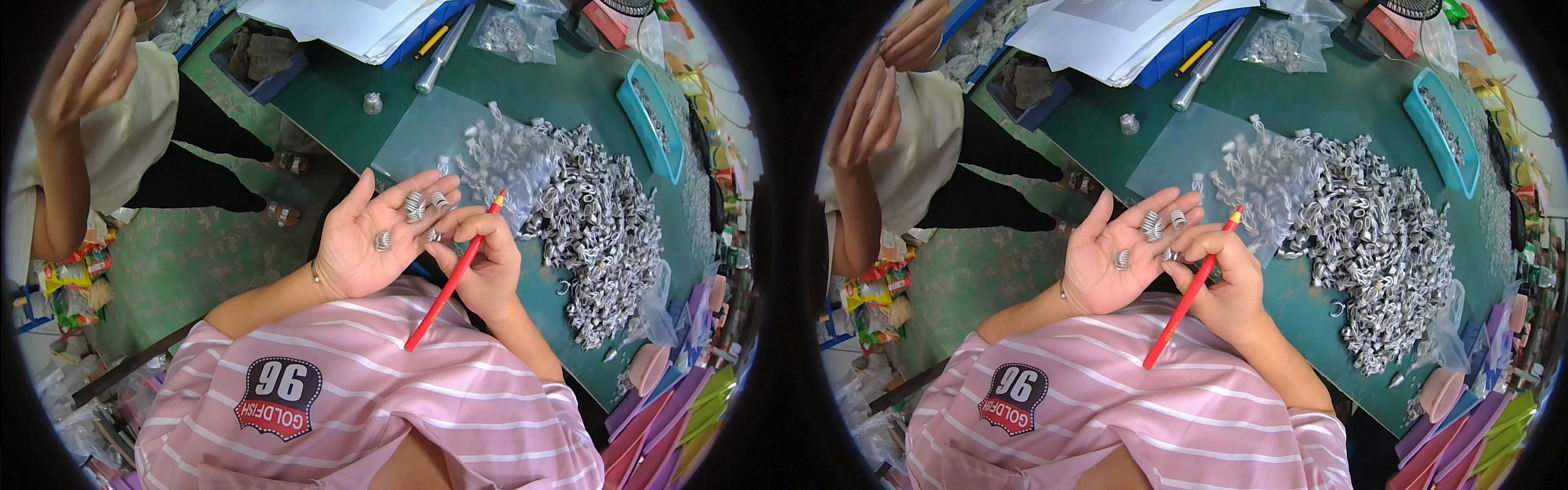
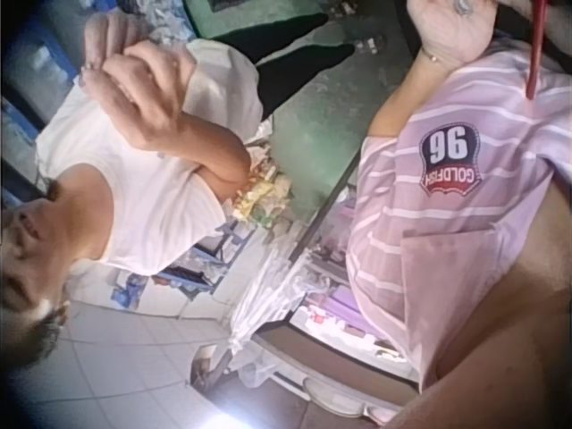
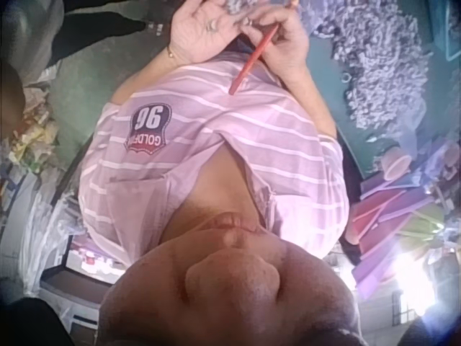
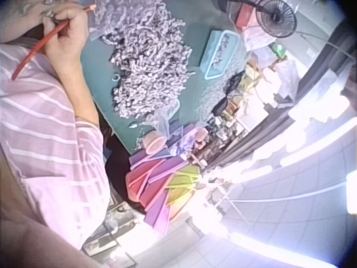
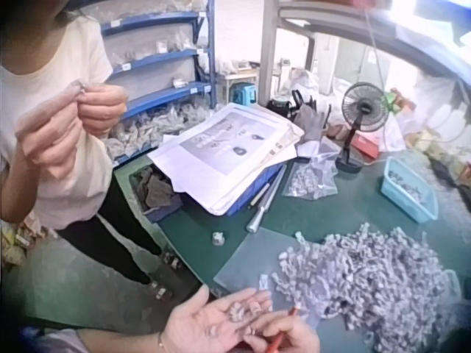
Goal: The person sorts small metal components on a production table, picking them up by hand, showing them to another person, and placing them into a plastic bag.
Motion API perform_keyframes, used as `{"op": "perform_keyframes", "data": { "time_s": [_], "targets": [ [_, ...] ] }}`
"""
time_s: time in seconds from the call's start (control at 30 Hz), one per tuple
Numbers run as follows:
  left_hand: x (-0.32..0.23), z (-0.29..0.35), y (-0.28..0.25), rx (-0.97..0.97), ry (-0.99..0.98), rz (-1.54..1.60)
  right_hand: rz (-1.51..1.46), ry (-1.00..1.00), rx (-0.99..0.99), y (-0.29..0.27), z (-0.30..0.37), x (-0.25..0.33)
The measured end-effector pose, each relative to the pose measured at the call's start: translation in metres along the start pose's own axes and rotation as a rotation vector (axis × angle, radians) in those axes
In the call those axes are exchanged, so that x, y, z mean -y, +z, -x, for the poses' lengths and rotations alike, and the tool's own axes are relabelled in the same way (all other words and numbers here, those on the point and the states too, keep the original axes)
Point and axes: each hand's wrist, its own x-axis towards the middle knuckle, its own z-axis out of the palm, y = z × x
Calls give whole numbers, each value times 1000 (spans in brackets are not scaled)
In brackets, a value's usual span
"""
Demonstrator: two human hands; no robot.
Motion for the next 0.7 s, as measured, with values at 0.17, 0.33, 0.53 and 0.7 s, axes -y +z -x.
{"op": "perform_keyframes", "data": {
  "time_s": [0.17, 0.33, 0.53, 0.7],
  "targets": [
    [1, -1, 2, -14, -6, 29, -53, -11, -30, -3, 4, 0],
    [2, 1, 2, -3, -11, 20, -213, 0, -93, 2, 5, 0],
    [3, 1, 3, -9, -15, 22, -576, 177, -159, -4, 6, -4],
    [4, 1, 1, 13, -40, 38, -811, 330, -161, -8, 3, 5]
  ]
}}
